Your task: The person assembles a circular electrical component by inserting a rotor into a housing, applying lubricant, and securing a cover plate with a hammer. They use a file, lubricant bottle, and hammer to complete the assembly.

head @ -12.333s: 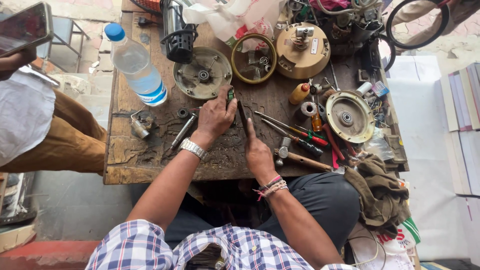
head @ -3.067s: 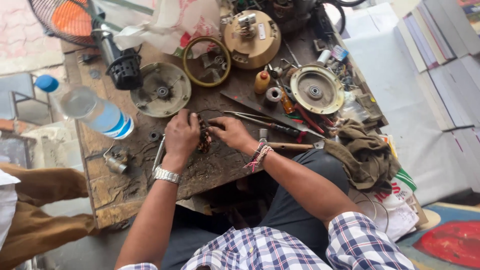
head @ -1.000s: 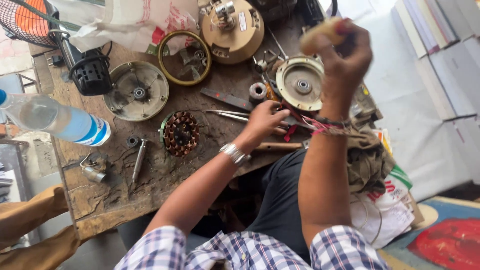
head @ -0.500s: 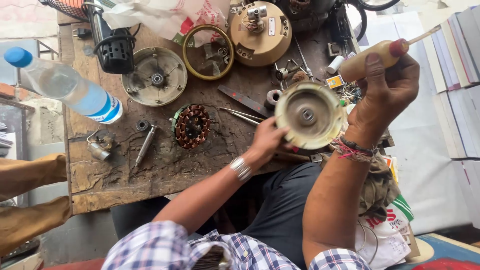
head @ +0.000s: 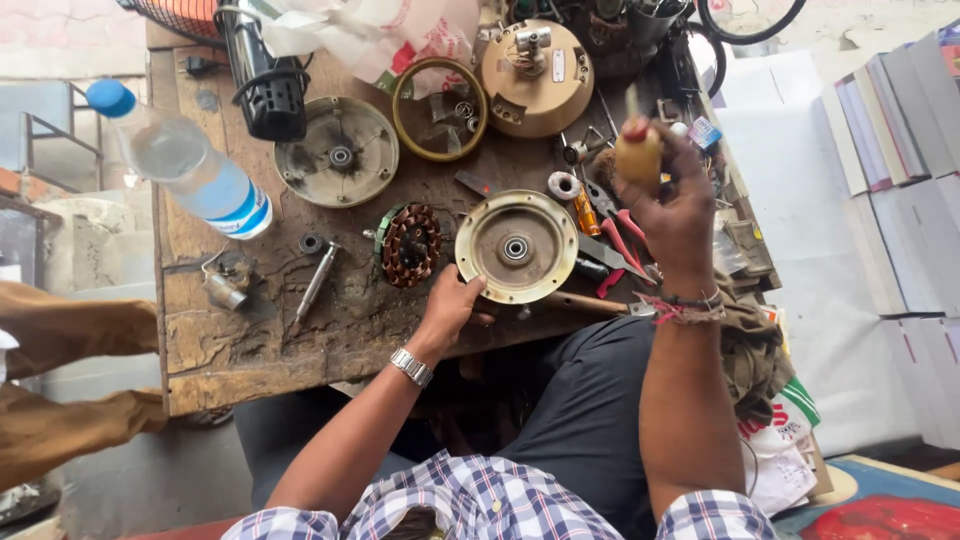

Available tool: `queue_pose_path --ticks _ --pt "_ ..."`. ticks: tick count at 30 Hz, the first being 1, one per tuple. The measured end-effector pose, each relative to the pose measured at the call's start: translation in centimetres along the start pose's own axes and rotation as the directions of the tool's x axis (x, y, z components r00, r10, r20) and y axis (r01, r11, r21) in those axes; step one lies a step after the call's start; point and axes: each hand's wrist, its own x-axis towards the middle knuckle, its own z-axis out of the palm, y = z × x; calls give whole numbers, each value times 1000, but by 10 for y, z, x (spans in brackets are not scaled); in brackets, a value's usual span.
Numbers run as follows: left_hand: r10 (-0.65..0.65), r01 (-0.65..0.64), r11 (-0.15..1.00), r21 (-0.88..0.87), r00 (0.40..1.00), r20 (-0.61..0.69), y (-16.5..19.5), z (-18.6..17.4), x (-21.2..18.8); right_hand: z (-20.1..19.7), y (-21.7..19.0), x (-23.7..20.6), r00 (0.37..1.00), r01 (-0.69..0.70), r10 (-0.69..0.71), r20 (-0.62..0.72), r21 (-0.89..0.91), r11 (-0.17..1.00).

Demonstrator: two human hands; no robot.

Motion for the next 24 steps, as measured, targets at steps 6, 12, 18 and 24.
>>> queue_pose_path --ticks 6,12,18,24 --pt "267 -168 680 714 963 -28 5 -16 -11 12 12 -9 947 -226 272 170 -249 942" --pt "461 -258 250 933 879 120 15 5 -15 27 18 -4 950 73 87 299 -487 870" --pt "649 -432 153 889 722 239 15 19 8 47 12 -9 948 5 132 289 -429 903" --pt "533 -431 205 879 802 269 11 16 24 66 13 -12 953 51 88 289 -442 896"
